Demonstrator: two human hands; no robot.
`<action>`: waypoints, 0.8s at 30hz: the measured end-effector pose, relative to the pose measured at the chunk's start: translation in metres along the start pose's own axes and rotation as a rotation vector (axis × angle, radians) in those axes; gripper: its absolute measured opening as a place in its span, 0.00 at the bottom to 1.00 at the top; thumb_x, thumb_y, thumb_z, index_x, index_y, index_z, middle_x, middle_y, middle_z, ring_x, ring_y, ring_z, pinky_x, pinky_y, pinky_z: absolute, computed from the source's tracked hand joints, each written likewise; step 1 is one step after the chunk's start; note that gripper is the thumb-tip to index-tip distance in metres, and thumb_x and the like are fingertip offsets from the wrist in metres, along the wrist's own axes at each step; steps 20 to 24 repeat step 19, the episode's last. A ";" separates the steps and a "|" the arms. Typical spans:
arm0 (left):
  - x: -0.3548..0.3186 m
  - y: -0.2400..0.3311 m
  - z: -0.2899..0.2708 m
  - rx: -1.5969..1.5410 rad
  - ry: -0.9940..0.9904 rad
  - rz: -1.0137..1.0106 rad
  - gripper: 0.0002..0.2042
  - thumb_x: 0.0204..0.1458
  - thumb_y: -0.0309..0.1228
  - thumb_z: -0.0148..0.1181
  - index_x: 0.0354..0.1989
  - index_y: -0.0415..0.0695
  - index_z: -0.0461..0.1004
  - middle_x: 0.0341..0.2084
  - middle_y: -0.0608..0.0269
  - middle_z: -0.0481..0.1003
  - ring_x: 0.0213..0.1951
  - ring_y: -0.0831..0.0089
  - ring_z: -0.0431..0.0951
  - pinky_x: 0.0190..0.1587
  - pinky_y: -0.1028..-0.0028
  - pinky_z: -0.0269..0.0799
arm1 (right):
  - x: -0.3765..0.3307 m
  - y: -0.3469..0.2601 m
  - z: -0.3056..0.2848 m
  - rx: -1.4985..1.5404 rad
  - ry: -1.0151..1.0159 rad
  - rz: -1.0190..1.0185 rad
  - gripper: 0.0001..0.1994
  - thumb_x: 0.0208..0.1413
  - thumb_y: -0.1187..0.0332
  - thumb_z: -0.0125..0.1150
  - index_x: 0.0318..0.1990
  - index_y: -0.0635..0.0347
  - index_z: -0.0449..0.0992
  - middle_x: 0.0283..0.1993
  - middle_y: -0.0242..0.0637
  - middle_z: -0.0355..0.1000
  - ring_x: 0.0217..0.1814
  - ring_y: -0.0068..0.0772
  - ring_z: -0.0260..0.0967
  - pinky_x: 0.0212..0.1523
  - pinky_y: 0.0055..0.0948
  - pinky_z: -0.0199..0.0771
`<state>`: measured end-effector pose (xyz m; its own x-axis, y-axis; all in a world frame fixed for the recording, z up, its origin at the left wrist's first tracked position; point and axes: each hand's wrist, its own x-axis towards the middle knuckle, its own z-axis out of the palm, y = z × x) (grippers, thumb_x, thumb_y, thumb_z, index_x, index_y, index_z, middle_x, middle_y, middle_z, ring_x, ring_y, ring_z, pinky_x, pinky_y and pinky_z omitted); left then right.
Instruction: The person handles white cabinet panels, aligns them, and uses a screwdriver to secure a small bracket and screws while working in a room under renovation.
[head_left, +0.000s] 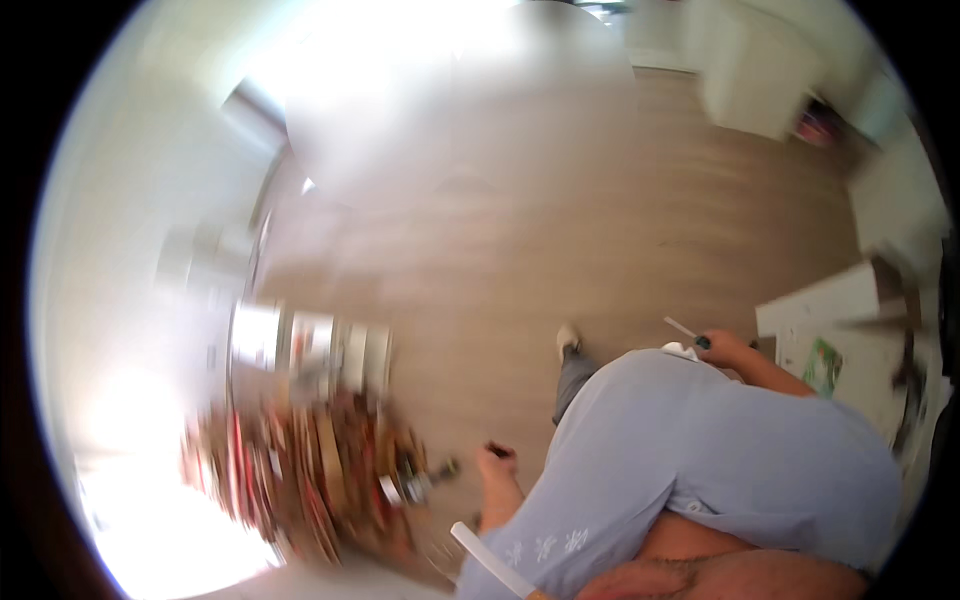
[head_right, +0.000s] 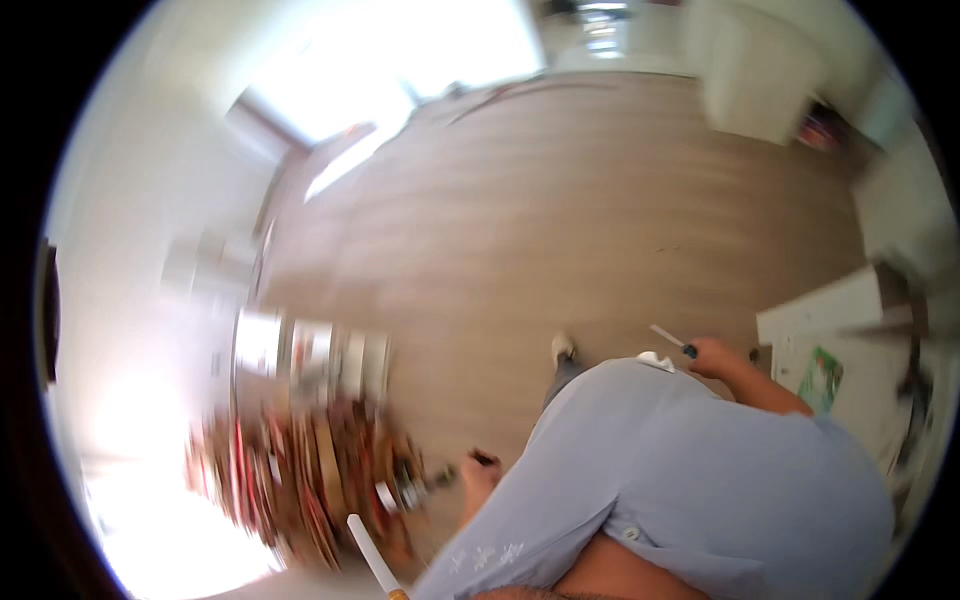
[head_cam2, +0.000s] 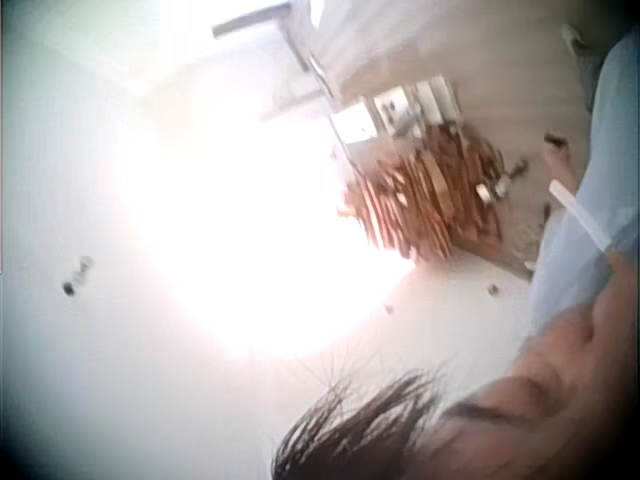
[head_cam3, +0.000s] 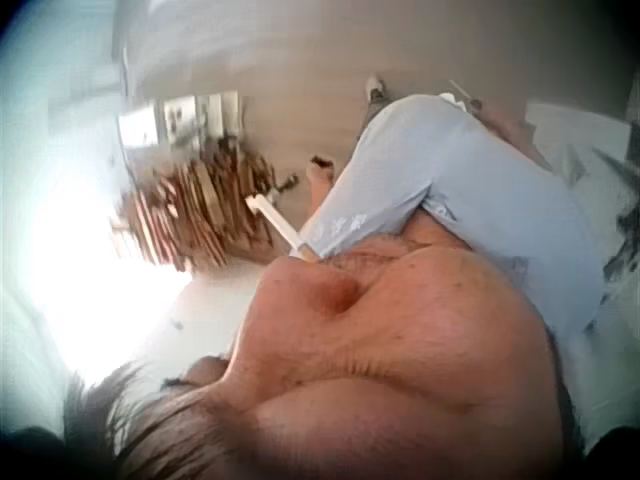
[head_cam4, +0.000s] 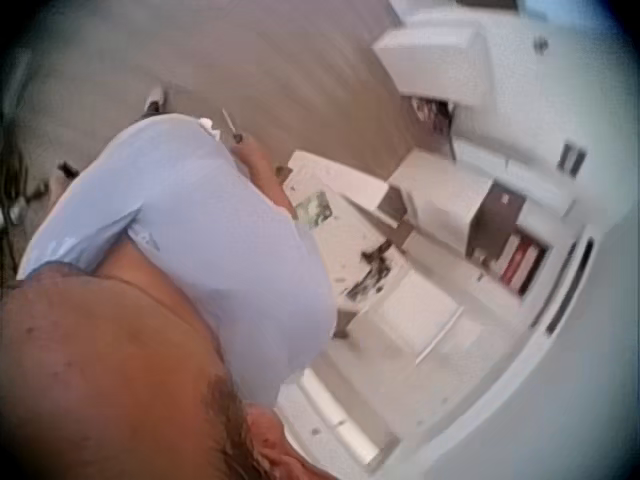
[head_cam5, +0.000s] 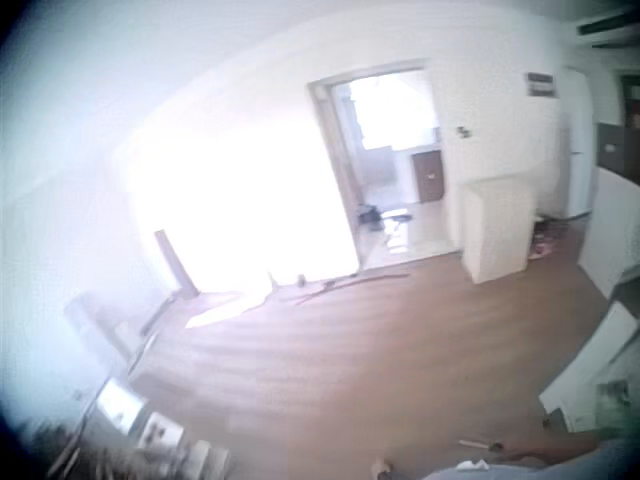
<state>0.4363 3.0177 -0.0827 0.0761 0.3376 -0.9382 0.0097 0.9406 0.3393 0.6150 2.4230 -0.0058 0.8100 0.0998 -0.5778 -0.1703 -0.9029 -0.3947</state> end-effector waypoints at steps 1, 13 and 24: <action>0.005 -0.011 0.035 0.143 -0.124 -0.027 0.14 0.65 0.35 0.49 0.24 0.51 0.69 0.17 0.69 0.67 0.20 0.71 0.67 0.23 0.70 0.67 | 0.003 -0.010 0.001 -0.017 -0.038 0.043 0.19 0.47 0.58 0.70 0.45 0.57 0.81 0.46 0.50 0.79 0.49 0.55 0.76 0.48 0.47 0.76; -0.095 -0.141 0.535 1.403 -1.193 0.015 0.15 0.68 0.30 0.46 0.57 0.39 0.72 0.30 0.63 0.74 0.29 0.73 0.73 0.28 0.71 0.70 | 0.005 0.005 -0.074 0.349 0.291 0.332 0.23 0.54 0.51 0.67 0.55 0.51 0.80 0.50 0.46 0.80 0.54 0.53 0.76 0.55 0.49 0.75; -0.134 -0.333 0.650 1.589 -1.339 -0.218 0.20 0.60 0.26 0.60 0.61 0.42 0.72 0.34 0.56 0.77 0.31 0.64 0.76 0.31 0.63 0.77 | 0.026 0.077 -0.124 0.504 0.403 0.363 0.28 0.56 0.49 0.66 0.61 0.50 0.76 0.51 0.48 0.80 0.54 0.54 0.77 0.56 0.51 0.73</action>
